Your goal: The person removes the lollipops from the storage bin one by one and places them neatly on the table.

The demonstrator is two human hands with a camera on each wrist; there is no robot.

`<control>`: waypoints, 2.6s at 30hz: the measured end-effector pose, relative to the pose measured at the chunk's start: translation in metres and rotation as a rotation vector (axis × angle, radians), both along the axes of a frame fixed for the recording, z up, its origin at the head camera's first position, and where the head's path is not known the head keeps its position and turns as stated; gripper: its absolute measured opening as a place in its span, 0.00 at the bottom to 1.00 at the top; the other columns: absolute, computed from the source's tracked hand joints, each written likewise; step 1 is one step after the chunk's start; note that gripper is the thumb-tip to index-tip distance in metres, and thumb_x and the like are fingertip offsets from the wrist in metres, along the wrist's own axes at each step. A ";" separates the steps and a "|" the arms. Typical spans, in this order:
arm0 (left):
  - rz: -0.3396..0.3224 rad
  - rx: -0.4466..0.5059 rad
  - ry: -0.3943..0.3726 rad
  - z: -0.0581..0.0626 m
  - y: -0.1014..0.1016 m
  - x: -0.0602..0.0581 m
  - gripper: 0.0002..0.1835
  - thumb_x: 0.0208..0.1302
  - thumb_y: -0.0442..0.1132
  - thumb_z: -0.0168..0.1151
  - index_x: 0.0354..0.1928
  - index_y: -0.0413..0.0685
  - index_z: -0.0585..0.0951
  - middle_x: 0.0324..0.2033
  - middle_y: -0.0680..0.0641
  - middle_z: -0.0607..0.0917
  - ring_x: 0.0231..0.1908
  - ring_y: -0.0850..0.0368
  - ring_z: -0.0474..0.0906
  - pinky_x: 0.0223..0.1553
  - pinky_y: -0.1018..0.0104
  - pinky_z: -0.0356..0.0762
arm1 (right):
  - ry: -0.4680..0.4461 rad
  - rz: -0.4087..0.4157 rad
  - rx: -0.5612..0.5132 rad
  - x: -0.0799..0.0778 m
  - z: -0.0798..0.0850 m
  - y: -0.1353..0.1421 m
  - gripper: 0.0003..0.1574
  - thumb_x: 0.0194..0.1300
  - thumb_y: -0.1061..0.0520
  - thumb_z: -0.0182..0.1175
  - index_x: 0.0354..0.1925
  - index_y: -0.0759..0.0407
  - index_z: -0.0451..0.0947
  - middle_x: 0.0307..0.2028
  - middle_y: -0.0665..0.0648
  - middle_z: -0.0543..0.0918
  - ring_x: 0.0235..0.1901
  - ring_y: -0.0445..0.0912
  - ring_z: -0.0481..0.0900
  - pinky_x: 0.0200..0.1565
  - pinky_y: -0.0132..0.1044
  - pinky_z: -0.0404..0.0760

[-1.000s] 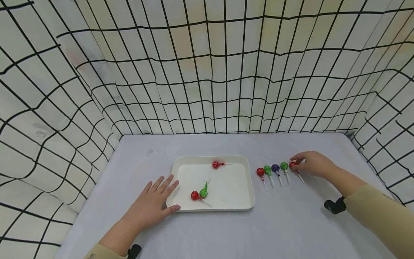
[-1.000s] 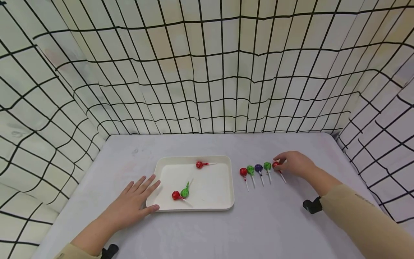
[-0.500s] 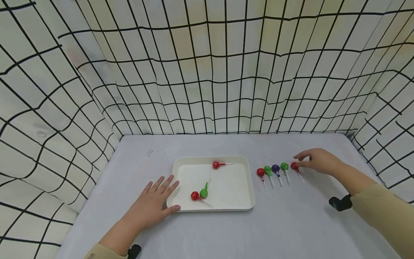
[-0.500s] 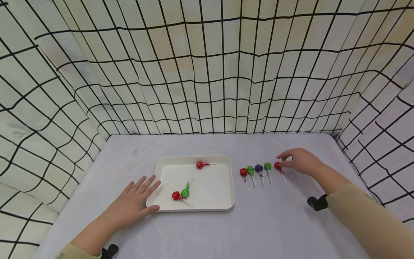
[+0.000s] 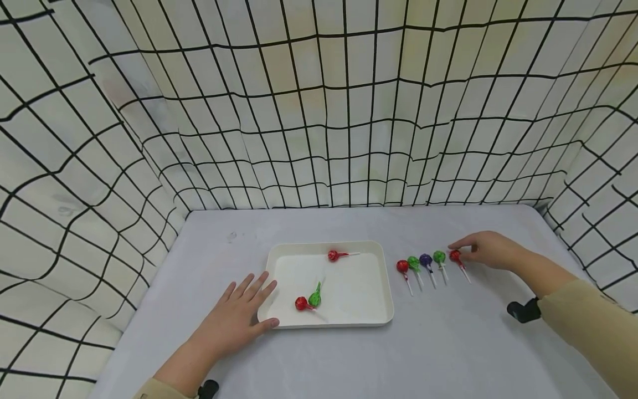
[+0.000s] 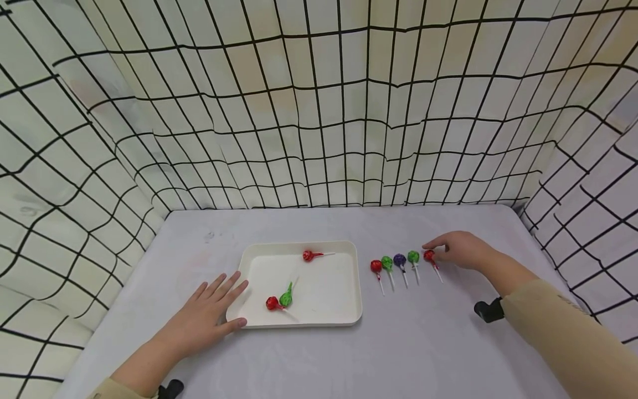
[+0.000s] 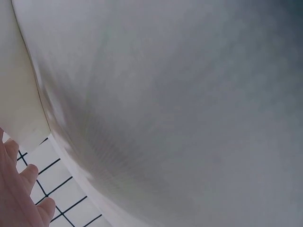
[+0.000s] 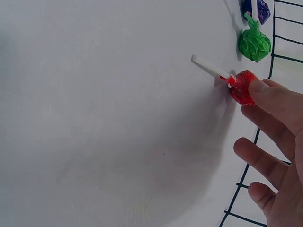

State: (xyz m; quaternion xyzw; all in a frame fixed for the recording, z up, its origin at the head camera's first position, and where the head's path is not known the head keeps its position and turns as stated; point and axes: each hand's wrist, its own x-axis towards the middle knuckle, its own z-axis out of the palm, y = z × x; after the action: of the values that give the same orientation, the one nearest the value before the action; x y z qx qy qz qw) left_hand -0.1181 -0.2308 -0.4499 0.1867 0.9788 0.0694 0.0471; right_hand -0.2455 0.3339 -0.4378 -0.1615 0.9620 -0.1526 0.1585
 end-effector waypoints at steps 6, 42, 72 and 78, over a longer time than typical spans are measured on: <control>0.002 0.006 -0.010 0.000 0.001 0.000 0.44 0.63 0.70 0.56 0.76 0.58 0.61 0.77 0.50 0.55 0.75 0.42 0.48 0.73 0.38 0.44 | 0.015 0.016 0.000 -0.002 -0.002 0.002 0.17 0.66 0.54 0.64 0.53 0.52 0.85 0.51 0.61 0.84 0.37 0.47 0.73 0.34 0.38 0.72; -0.001 -0.007 0.001 0.000 0.001 0.001 0.44 0.63 0.70 0.55 0.76 0.58 0.61 0.77 0.50 0.55 0.75 0.42 0.49 0.73 0.38 0.44 | 0.038 -0.001 -0.041 0.000 -0.010 -0.009 0.18 0.65 0.53 0.66 0.54 0.51 0.85 0.50 0.57 0.85 0.40 0.47 0.76 0.41 0.43 0.80; 0.004 -0.006 -0.005 0.000 0.000 0.002 0.45 0.63 0.71 0.54 0.76 0.58 0.61 0.77 0.50 0.55 0.76 0.42 0.48 0.73 0.39 0.43 | 0.016 0.029 -0.053 -0.005 0.004 -0.019 0.22 0.65 0.50 0.67 0.57 0.50 0.83 0.50 0.54 0.85 0.37 0.45 0.75 0.34 0.37 0.76; -0.001 -0.007 0.004 0.000 0.001 0.002 0.45 0.63 0.71 0.54 0.76 0.58 0.61 0.77 0.50 0.55 0.75 0.42 0.49 0.73 0.38 0.44 | -0.009 0.053 -0.017 -0.008 0.005 -0.030 0.20 0.66 0.50 0.66 0.56 0.48 0.84 0.52 0.58 0.83 0.43 0.50 0.76 0.44 0.46 0.79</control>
State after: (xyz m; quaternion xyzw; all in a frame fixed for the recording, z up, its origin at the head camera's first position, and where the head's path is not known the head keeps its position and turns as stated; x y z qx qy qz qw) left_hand -0.1166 -0.2303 -0.4499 0.1869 0.9791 0.0656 0.0459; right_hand -0.2533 0.3041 -0.4331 -0.1878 0.9553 -0.1573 0.1653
